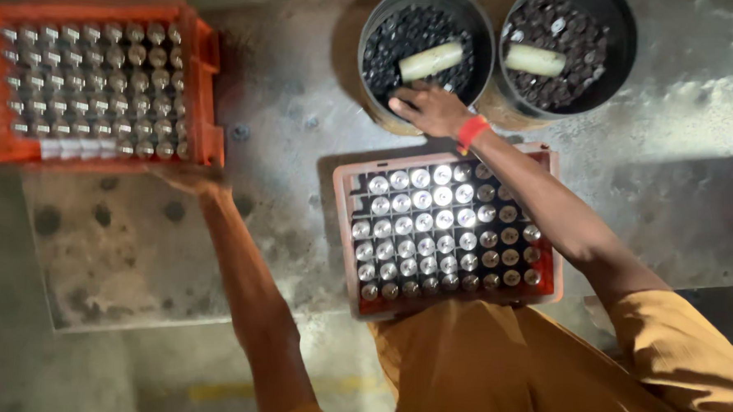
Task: The person scrubs small metal parts arranged in a plastic crate using a cylindrical brush. They repeatedly dip the brush into a bucket of dark liquid and scrub the parts in rows. The person also moves the crate to a different position on the metal table during the process.
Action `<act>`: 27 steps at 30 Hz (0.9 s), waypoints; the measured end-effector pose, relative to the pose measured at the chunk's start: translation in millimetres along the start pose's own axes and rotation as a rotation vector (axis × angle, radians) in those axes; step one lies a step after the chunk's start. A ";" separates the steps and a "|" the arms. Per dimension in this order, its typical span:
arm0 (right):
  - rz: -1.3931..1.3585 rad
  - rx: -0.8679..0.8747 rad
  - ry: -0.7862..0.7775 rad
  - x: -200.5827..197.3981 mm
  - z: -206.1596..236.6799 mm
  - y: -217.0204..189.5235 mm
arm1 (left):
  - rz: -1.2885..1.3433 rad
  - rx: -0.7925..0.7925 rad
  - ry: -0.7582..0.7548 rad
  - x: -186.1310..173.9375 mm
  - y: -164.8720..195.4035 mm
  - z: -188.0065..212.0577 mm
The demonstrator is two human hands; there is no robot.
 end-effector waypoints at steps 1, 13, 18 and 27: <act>0.077 -0.040 0.012 -0.6 -5.7 -11.9 | 0.001 0.001 0.023 -0.6 -0.2 0.6; 0.123 0.013 0.036 -10.5 -11.3 -30.8 | 0.043 -0.038 0.076 20.9 -9.7 -0.8; 0.015 -0.110 0.163 -19.9 -10.6 -32.4 | -0.234 0.204 -0.089 17.2 -5.8 19.1; -0.290 0.000 0.799 -53.6 11.5 1.5 | -0.720 0.209 0.276 -68.8 -75.9 208.2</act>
Point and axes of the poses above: each hand's wrist, its own z-axis away from the middle knuckle, its own x-axis out of the palm, y = z × x, the point moved 8 cm from there along -z, towards the middle knuckle, and after that the axes turned 12 degrees about -x, right-handed, at the moved point
